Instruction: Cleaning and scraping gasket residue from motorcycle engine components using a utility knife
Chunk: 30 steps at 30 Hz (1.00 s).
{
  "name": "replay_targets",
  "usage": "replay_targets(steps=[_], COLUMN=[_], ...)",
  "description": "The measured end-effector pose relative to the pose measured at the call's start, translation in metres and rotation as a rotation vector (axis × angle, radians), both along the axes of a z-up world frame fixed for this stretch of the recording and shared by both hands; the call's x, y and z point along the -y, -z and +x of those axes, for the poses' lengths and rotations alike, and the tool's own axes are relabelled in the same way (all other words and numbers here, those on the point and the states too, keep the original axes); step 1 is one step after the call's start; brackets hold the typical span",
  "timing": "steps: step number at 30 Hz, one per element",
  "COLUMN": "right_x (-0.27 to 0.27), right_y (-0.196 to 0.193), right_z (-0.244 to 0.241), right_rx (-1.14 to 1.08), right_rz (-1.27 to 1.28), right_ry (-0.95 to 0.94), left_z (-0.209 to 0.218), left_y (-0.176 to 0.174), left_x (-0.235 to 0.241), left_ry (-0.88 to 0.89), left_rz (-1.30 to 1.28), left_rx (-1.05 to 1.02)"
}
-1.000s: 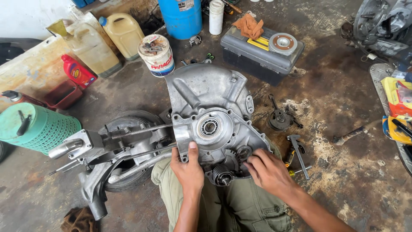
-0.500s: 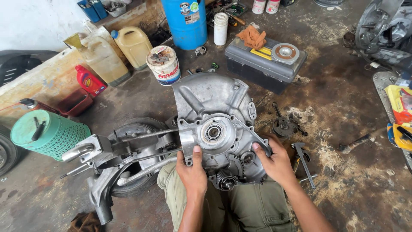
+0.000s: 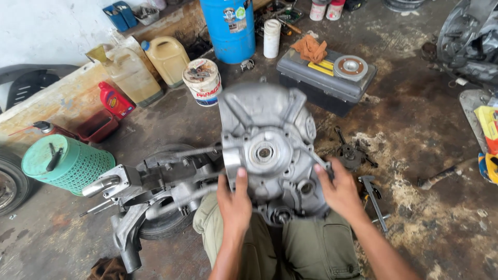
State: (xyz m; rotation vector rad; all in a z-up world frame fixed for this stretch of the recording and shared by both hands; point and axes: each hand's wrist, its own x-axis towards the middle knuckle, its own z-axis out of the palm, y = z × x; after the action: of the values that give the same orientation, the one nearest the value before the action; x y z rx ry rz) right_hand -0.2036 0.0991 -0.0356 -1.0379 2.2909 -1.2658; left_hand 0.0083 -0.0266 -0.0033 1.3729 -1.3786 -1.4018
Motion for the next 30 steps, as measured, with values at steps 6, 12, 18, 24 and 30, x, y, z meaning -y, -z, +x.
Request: replay_targets(steps=[6,12,18,24,30], right_x=[0.045,0.089,0.102,0.112,0.137], right_y=[-0.089,-0.082,0.017,0.141,0.233], right_z=[-0.064,-0.127,-0.128,-0.098,-0.082], right_rx=[-0.327,-0.306,-0.015,0.281,0.408], right_rz=[-0.100,0.107,0.268,0.335,0.276], right_ry=[0.134,0.156,0.224,0.372,0.419], left_z=[-0.069,-0.163,-0.211,-0.253,-0.288], left_y=[-0.094,-0.090,0.063,0.167,0.200], left_x=[0.070,0.127,0.185,0.231,0.266], left_ry=[0.243,0.238,0.410,0.589,0.716], left_rz=[-0.107,-0.135,0.012,0.039,-0.019], left_rx=[-0.056,-0.034,0.344,0.437,0.491])
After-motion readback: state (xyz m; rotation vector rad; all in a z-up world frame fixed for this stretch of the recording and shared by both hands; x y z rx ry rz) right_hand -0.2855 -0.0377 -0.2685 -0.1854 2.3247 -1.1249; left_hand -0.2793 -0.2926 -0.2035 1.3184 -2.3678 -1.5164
